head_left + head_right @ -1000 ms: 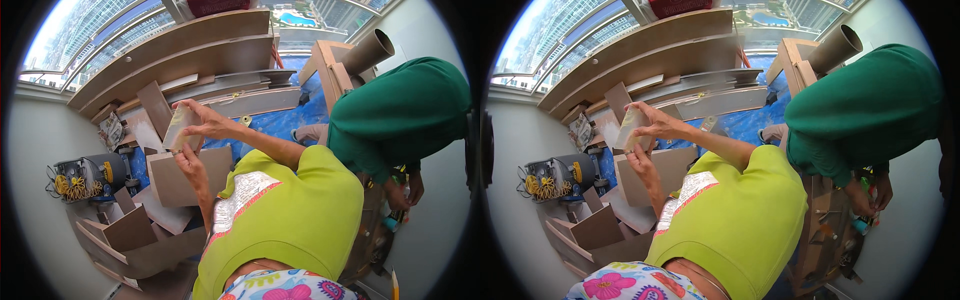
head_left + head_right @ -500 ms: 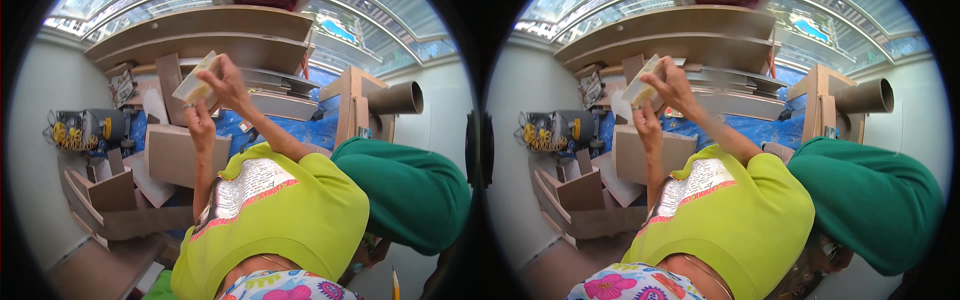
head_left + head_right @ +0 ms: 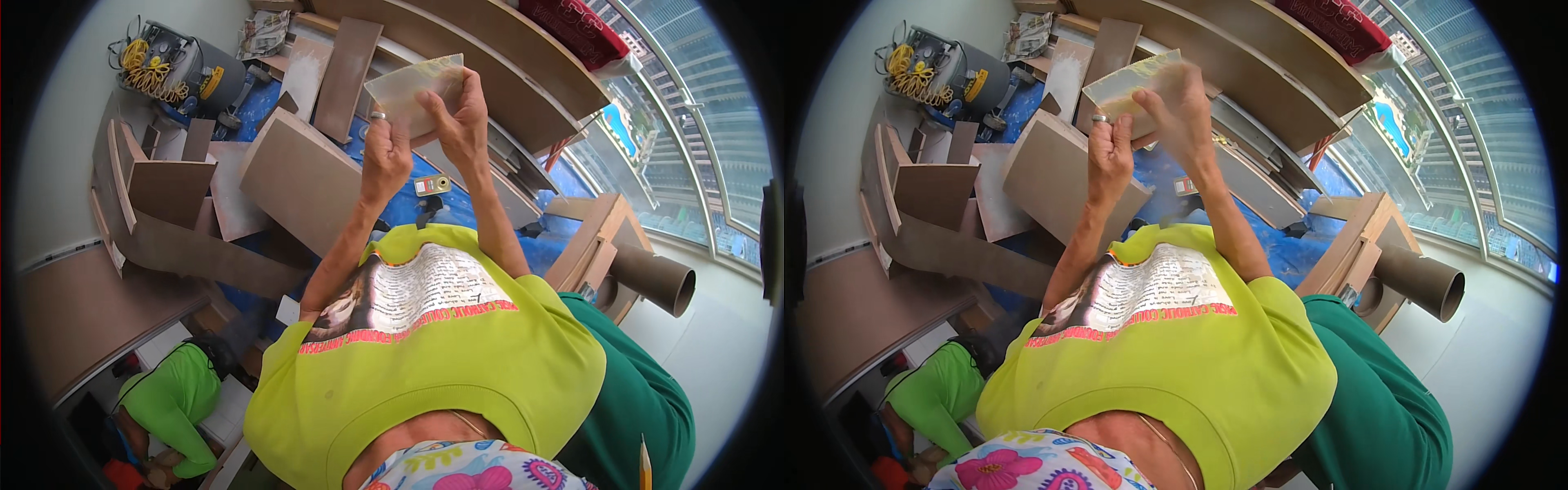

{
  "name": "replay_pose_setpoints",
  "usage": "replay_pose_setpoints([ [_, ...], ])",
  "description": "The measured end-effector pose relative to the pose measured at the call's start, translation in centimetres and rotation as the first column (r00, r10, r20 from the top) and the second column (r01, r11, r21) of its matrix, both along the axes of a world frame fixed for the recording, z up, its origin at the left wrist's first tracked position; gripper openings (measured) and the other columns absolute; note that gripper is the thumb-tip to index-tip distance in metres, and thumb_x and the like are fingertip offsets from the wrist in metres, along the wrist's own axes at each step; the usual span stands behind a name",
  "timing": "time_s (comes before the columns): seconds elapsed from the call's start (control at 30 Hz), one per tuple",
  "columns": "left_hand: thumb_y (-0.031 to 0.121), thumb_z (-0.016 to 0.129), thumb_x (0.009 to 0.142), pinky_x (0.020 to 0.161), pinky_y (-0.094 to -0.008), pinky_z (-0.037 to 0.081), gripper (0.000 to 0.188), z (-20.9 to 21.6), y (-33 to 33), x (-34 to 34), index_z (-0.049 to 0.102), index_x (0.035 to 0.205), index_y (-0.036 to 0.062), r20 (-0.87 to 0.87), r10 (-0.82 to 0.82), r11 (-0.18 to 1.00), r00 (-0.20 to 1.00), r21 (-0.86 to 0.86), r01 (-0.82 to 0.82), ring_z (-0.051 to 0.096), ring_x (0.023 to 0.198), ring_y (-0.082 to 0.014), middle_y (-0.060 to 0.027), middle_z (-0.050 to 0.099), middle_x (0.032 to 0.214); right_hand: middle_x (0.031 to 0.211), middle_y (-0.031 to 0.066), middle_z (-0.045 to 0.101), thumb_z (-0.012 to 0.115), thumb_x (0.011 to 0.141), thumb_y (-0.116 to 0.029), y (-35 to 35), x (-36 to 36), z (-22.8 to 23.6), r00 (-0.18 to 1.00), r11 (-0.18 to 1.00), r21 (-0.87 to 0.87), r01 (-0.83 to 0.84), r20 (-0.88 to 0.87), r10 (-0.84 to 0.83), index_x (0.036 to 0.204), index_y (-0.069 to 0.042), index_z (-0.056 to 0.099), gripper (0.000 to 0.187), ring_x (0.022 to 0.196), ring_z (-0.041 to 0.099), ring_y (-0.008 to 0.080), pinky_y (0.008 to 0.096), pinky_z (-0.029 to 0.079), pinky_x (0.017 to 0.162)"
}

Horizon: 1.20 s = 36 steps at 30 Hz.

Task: The person sits on the floor in a room under renovation, handling a small translucent sheet and a wooden panel. They apply adhesive to the panel and prepare to attach the sheet.

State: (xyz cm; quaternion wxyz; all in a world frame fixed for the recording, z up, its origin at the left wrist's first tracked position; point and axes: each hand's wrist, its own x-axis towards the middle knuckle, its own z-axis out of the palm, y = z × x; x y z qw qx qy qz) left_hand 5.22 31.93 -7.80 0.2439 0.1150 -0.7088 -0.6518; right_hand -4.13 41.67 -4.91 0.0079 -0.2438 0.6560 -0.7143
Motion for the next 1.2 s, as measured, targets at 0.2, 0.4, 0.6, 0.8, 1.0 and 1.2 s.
replay_pose_setpoints([
  [0.2, 0.020, 0.048, 0.104, 0.082, -0.0345, 0.057, 0.033, -0.1, -0.8, 1.4, 0.054, 0.119, -0.0086, -0.048, 0.005, 0.987, 0.999, 0.161, 0.003, 0.067, 0.101, -0.0264, -0.0213, 0.064, 0.113, 0.098, 0.0154, 0.065, 0.070, 0.090, -0.024, -2.8, 1.7, 1.8, 0.954, 0.999, 0.044, 0.002, 0.301, -0.015, 0.110, 0.002, 0.052, 0.037, 0.075, 0.067, 0.0240, 0.0345, 0.057, 0.062],
  [0.4, 0.021, 0.045, 0.106, 0.083, -0.0330, 0.058, 0.036, 1.1, -4.1, 2.7, 0.052, 0.122, -0.0096, -0.172, -0.029, 0.954, 0.985, 0.290, 0.079, 0.067, 0.104, -0.0258, -0.0202, 0.065, 0.112, 0.106, 0.0135, 0.062, 0.068, 0.090, -0.019, -4.0, 2.3, 0.9, 0.954, 0.945, -0.180, -0.272, 0.076, 0.289, 0.122, 0.002, 0.052, 0.042, 0.089, 0.064, 0.0219, 0.0339, 0.055, 0.079],
  [0.6, 0.021, 0.043, 0.106, 0.080, -0.0335, 0.056, 0.035, 0.4, -6.4, 4.2, 0.053, 0.119, -0.0108, -0.058, 0.048, 0.999, 0.997, -0.007, -0.048, 0.068, 0.100, -0.0259, -0.0210, 0.067, 0.105, 0.103, 0.0139, 0.064, 0.072, 0.086, -0.015, -6.4, 4.1, 1.4, 0.993, 0.993, -0.005, -0.117, -0.004, 0.117, 0.124, 0.002, 0.050, 0.047, 0.091, 0.064, 0.0212, 0.0341, 0.053, 0.079],
  [0.8, 0.020, 0.044, 0.106, 0.081, -0.0342, 0.055, 0.035, 1.0, -7.8, 4.6, 0.051, 0.121, -0.0116, -0.038, -0.004, 0.997, 0.999, 0.078, 0.007, 0.068, 0.102, -0.0263, -0.0220, 0.067, 0.107, 0.090, 0.0152, 0.066, 0.072, 0.089, -0.024, -9.1, 5.4, 1.1, 0.994, 0.993, 0.048, 0.110, -0.030, -0.109, 0.109, 0.003, 0.053, 0.038, 0.078, 0.064, 0.0231, 0.0356, 0.053, 0.069],
  [1.0, 0.014, 0.040, 0.106, 0.082, -0.0342, 0.064, 0.031, 0.6, -7.3, 3.7, 0.036, 0.132, -0.0027, -0.194, -0.047, 0.978, 0.980, 0.191, 0.084, 0.066, 0.105, -0.0222, -0.0149, 0.058, 0.121, 0.098, 0.0063, 0.064, 0.069, 0.094, -0.030, -9.1, 3.2, 1.6, 0.970, 0.996, 0.040, -0.076, 0.236, 0.065, 0.116, -0.001, 0.052, 0.041, 0.087, 0.058, 0.0115, 0.0258, 0.049, 0.077],
  [1.2, 0.013, 0.039, 0.106, 0.085, -0.0357, 0.064, 0.033, 1.7, -8.8, 3.5, 0.035, 0.135, -0.0023, -0.233, -0.108, 0.978, 0.966, 0.152, 0.146, 0.065, 0.108, -0.0223, -0.0161, 0.057, 0.124, 0.113, 0.0166, 0.059, 0.065, 0.093, -0.013, -7.7, 3.7, 2.5, 0.963, 0.963, 0.016, -0.269, 0.003, 0.269, 0.128, 0.002, 0.044, 0.044, 0.093, 0.066, 0.0236, 0.0342, 0.062, 0.065],
])
